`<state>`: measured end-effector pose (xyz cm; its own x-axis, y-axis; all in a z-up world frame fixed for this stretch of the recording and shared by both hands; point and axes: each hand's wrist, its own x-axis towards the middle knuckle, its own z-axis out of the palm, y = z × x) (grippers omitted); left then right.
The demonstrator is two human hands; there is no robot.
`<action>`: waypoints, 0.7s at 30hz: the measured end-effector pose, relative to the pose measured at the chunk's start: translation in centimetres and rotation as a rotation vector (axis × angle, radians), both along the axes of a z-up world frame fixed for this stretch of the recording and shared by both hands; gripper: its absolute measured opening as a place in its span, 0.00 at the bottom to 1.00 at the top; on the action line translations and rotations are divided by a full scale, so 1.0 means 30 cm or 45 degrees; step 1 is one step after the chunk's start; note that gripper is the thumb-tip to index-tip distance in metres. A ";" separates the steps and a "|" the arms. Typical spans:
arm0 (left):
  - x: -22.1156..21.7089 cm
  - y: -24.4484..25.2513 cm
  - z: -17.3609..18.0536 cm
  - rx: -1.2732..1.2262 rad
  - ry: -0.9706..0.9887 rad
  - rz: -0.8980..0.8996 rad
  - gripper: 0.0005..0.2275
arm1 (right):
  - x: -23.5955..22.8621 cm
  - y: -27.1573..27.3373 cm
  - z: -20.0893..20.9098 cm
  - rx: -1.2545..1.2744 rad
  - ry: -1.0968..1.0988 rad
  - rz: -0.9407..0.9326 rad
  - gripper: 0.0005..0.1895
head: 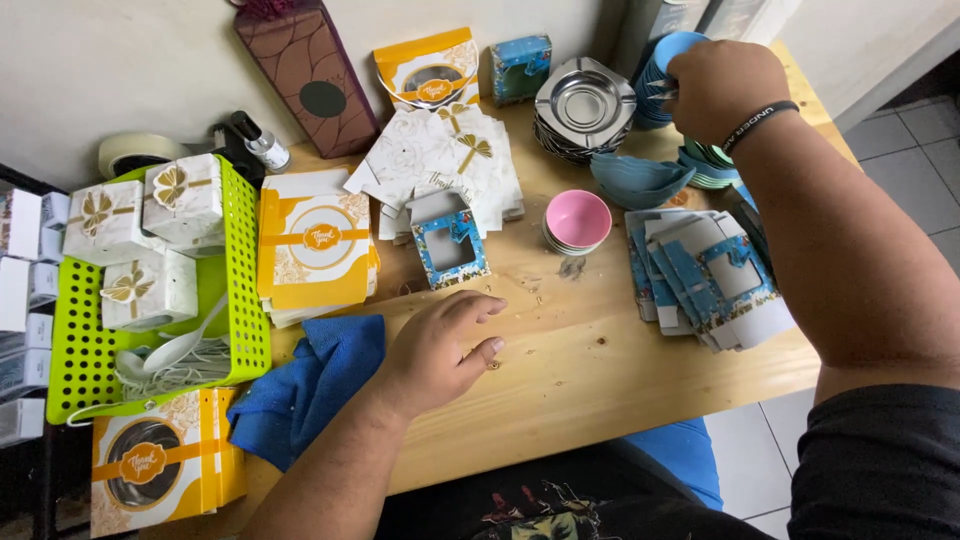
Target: The person picks up a stack of blue plastic bowls and uses a small blade to trim the rim of one bowl. They then switch to a stack of green leaf-shaped plastic bowls and continue trimming the edges of each one individually with the blade.
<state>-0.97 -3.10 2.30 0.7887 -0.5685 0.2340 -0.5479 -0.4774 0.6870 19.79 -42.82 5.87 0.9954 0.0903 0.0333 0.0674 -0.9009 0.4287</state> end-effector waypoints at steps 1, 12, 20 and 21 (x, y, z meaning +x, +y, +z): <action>0.003 0.002 0.002 -0.001 0.001 0.007 0.16 | 0.007 0.002 0.006 -0.001 0.001 0.007 0.11; 0.010 0.000 -0.007 0.009 0.033 -0.007 0.15 | 0.059 -0.207 -0.082 0.209 -0.372 0.237 0.09; 0.002 0.010 -0.007 -0.117 -0.003 0.011 0.16 | -0.040 -0.184 -0.006 0.513 -0.477 0.383 0.10; 0.000 0.013 -0.009 -0.196 -0.018 0.027 0.16 | -0.076 -0.158 0.027 0.653 -0.490 0.434 0.19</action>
<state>-0.97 -2.72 2.02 0.7960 -0.5087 0.3280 -0.5489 -0.3786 0.7452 17.51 -47.57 6.69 0.8239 0.2723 0.4971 0.3096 -0.9508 0.0076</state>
